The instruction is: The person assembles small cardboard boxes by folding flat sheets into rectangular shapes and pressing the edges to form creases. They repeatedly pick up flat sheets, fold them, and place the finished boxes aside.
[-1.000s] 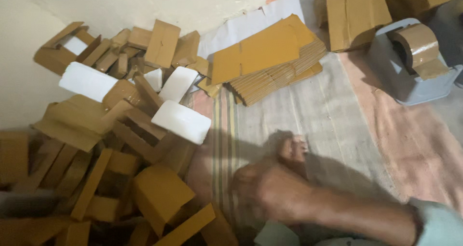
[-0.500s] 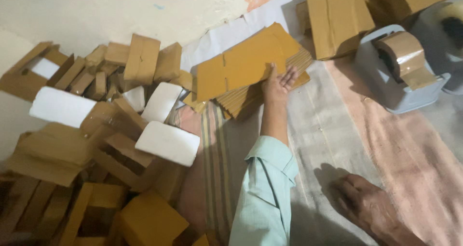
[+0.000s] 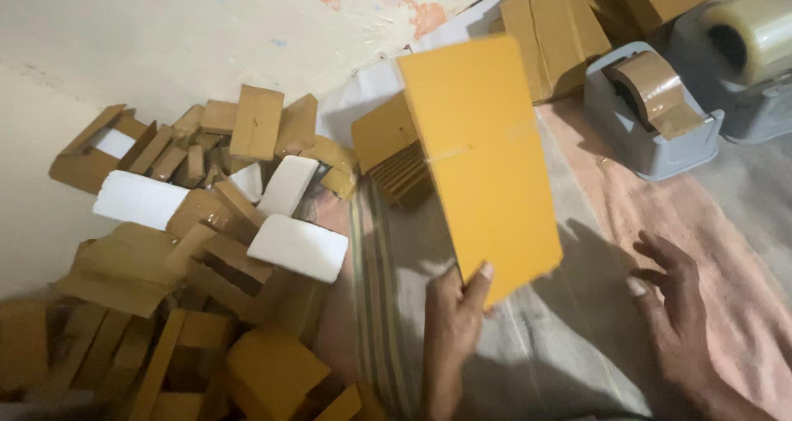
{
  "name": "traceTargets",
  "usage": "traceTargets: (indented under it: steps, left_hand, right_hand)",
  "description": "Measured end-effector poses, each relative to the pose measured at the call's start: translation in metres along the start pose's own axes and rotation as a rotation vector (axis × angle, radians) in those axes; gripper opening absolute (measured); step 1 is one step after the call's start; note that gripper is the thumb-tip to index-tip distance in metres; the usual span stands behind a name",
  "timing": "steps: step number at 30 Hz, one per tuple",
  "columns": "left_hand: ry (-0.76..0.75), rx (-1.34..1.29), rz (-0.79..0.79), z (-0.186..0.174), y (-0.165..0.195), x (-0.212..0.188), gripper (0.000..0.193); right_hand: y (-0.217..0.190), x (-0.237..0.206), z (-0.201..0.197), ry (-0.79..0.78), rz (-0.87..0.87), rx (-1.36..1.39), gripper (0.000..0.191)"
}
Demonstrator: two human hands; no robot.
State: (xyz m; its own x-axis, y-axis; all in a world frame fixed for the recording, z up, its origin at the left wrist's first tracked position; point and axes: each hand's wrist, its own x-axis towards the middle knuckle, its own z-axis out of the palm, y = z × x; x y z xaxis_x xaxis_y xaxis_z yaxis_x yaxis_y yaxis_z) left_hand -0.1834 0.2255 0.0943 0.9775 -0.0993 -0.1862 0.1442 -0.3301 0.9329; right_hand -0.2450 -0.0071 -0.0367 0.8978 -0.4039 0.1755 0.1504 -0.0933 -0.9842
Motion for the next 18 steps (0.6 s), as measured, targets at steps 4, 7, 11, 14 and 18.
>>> traceTargets:
  steps: [4, 7, 11, 14, 18]
  left_hand:
    - [-0.095, 0.479, 0.109, -0.002, 0.023, -0.056, 0.036]
    - [-0.160, 0.515, 0.363, 0.001, 0.020, -0.074, 0.043]
    - [-0.381, 0.318, 0.327, 0.019, 0.002, -0.061, 0.068]
    - [-0.357, 0.246, 0.298, 0.045, -0.012, -0.029, 0.079]
    - [-0.304, 0.075, 0.277, 0.065, -0.026, -0.006, 0.083]
  right_hand:
    - [-0.039, -0.008, -0.007, -0.108, -0.125, -0.039, 0.063]
    - [-0.059, -0.019, -0.009, -0.206, 0.039, -0.022, 0.072]
    - [-0.069, -0.023, -0.005, -0.305, -0.167, 0.023, 0.076]
    - [-0.072, -0.022, -0.003, -0.361, -0.078, -0.005, 0.074]
    - [-0.077, -0.019, 0.000, -0.410, -0.050, -0.030, 0.076]
